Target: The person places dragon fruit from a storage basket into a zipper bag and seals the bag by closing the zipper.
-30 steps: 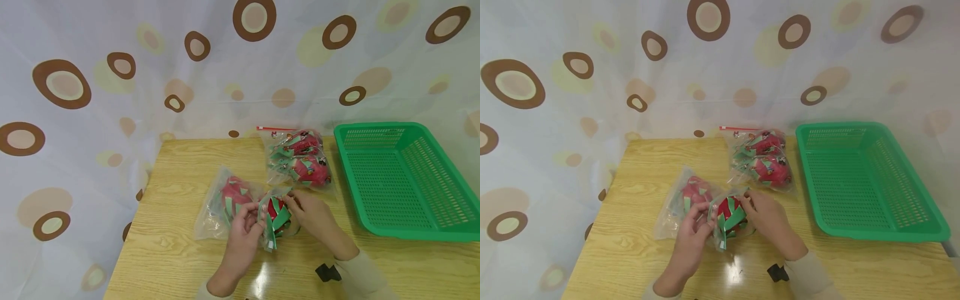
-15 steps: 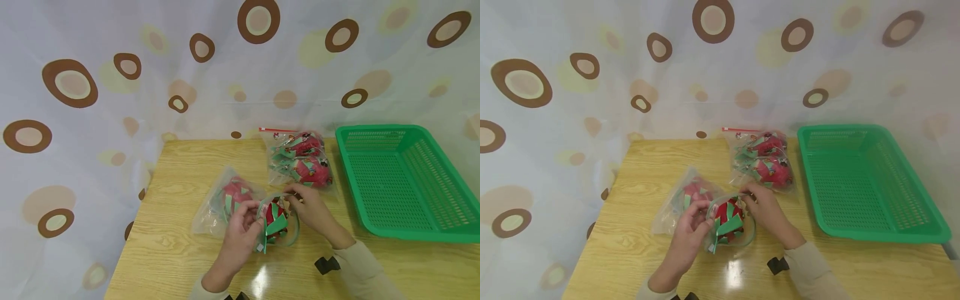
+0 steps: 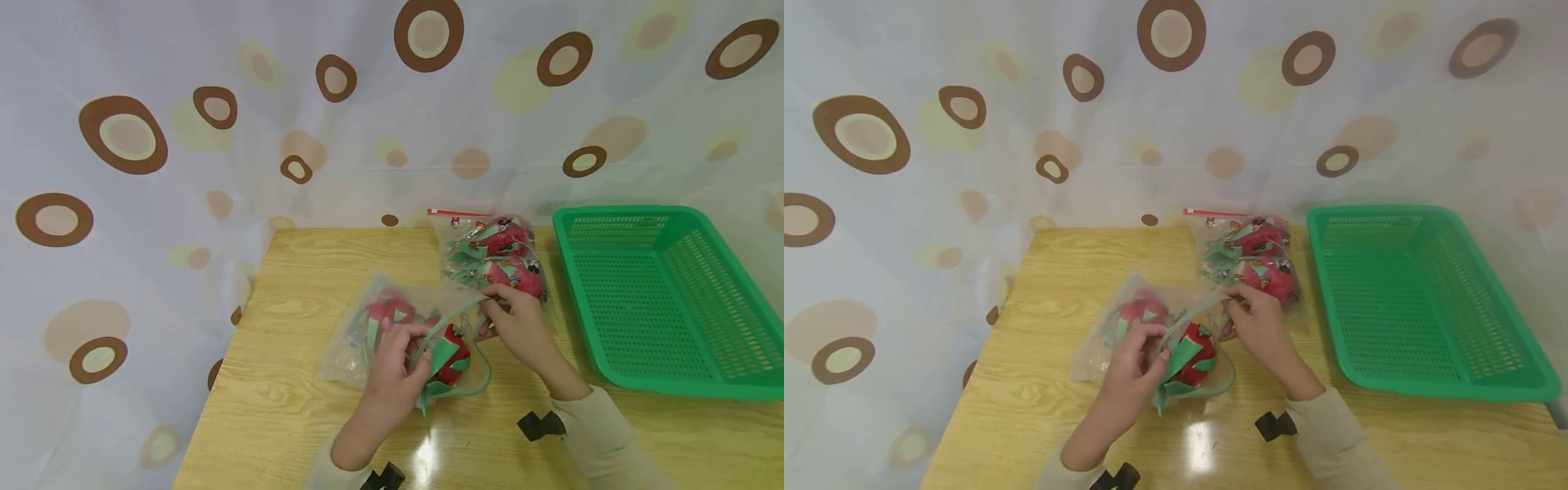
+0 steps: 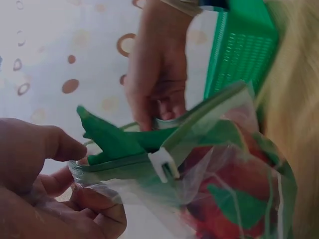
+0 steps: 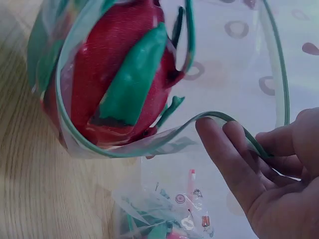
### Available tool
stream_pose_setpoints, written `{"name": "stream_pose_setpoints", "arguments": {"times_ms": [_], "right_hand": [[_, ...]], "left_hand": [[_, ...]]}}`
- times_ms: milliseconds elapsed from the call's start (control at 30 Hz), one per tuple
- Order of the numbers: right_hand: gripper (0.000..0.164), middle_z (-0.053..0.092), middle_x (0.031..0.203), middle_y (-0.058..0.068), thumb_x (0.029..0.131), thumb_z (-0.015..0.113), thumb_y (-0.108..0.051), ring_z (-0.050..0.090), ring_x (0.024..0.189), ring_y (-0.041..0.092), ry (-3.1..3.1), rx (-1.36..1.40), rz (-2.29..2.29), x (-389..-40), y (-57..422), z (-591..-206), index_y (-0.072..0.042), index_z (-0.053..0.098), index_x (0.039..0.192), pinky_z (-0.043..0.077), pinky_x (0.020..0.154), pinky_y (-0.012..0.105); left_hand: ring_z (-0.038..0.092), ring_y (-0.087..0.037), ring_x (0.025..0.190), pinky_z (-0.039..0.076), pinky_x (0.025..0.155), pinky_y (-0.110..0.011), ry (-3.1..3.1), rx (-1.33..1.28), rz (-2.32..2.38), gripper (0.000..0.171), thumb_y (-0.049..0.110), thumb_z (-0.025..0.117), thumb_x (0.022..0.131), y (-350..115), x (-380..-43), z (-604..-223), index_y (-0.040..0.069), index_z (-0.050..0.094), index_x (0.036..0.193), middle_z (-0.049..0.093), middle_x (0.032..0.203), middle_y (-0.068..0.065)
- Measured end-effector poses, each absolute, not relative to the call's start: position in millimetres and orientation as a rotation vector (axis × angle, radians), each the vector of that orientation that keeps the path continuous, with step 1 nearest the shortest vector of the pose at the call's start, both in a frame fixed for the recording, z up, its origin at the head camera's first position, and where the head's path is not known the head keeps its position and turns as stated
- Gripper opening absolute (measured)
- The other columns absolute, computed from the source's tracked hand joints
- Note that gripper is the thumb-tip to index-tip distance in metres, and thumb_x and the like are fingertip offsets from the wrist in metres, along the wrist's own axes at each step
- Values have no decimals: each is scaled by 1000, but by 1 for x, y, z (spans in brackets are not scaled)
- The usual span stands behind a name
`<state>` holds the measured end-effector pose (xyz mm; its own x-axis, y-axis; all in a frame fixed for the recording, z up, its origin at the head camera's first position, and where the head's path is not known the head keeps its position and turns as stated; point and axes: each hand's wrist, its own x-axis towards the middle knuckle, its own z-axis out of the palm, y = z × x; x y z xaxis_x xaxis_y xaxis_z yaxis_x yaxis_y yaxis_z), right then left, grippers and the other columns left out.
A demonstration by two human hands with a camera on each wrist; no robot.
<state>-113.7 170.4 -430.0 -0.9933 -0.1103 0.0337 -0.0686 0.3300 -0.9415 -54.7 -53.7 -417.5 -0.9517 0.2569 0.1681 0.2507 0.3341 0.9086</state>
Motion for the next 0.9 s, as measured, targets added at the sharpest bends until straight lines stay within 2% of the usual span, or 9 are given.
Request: {"name": "stream_pose_setpoints", "arguments": {"times_ms": [167,367,567,767,900], "right_hand": [[28,66,95,27,102,48,-10,70,64,18,2492,-89,-1833,-115,169,-429,6,62,121,62,63,30],[27,68,88,23,103,48,-10,70,67,18,2487,-97,-1835,-116,168,-430,6,63,119,63,65,30],[26,69,85,20,103,49,-12,71,67,19,2487,-92,-1841,-116,166,-429,5,64,116,63,66,32],[23,69,89,21,103,50,-12,71,67,18,2496,-87,-1839,-116,165,-430,2,65,115,63,67,32],[23,67,90,22,103,50,-12,70,68,17,2502,-84,-1833,-117,166,-432,3,64,114,63,67,31]], "left_hand": [[45,-9,82,45,67,-16,2640,565,1530,25,1,61,92,-55,-51,-433,4,59,117,51,95,-2],[47,-7,80,48,65,-14,2621,595,1488,32,0,69,88,-54,-44,-452,5,59,118,53,93,-2],[49,-8,81,48,66,-15,2721,530,1384,33,-3,73,81,-50,-34,-468,7,55,106,52,93,-2],[46,-1,73,45,63,-14,2644,346,1265,23,17,72,90,-50,-16,-485,14,51,99,52,89,3],[47,-1,70,43,59,-17,2486,242,1213,35,42,73,89,-50,-6,-493,16,52,100,54,87,3]]}}
